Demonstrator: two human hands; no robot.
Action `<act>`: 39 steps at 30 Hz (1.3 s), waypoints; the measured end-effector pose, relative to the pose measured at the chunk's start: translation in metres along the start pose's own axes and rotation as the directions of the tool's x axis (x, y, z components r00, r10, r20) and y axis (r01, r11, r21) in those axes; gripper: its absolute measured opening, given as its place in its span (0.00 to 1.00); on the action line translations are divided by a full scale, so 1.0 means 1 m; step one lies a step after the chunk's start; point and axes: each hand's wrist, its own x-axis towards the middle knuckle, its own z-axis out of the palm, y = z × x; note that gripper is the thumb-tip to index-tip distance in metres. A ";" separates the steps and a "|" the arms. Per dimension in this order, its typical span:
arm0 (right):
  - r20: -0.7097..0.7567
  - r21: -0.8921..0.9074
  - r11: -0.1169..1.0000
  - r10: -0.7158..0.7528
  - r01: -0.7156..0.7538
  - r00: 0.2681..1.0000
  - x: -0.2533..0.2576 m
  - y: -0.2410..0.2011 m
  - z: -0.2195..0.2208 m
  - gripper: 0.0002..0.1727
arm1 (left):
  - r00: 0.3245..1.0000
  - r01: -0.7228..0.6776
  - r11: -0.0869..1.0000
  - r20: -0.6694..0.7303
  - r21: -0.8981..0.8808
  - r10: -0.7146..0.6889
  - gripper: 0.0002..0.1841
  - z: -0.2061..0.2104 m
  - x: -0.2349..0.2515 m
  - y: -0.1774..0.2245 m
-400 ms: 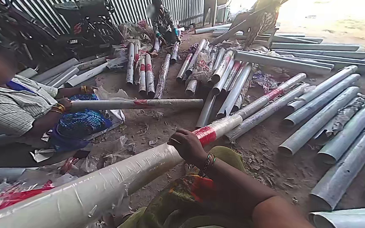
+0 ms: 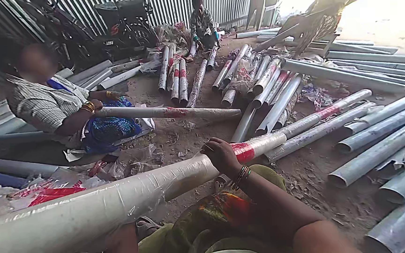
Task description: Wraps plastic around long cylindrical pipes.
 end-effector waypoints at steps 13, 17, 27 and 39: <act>0.005 0.275 0.851 -0.467 0.448 0.884 -0.003 -0.107 0.001 0.05 | 0.926 -0.008 0.888 0.332 -0.460 0.180 0.50 0.038 -0.024 -0.012; -0.082 0.435 0.692 -0.608 0.577 0.790 -0.002 -0.161 0.020 0.03 | 0.901 -0.284 0.730 0.087 -0.622 0.425 0.25 0.007 0.021 0.031; 0.202 0.642 0.720 -0.491 0.263 0.848 -0.033 -0.166 0.041 0.16 | 0.841 -0.287 0.659 0.147 -0.695 0.521 0.28 -0.056 0.053 0.031; 0.501 0.122 0.974 -0.227 0.192 0.835 -0.030 -0.102 0.060 0.24 | 0.864 -0.324 0.693 0.096 -0.644 0.494 0.40 -0.036 0.059 0.052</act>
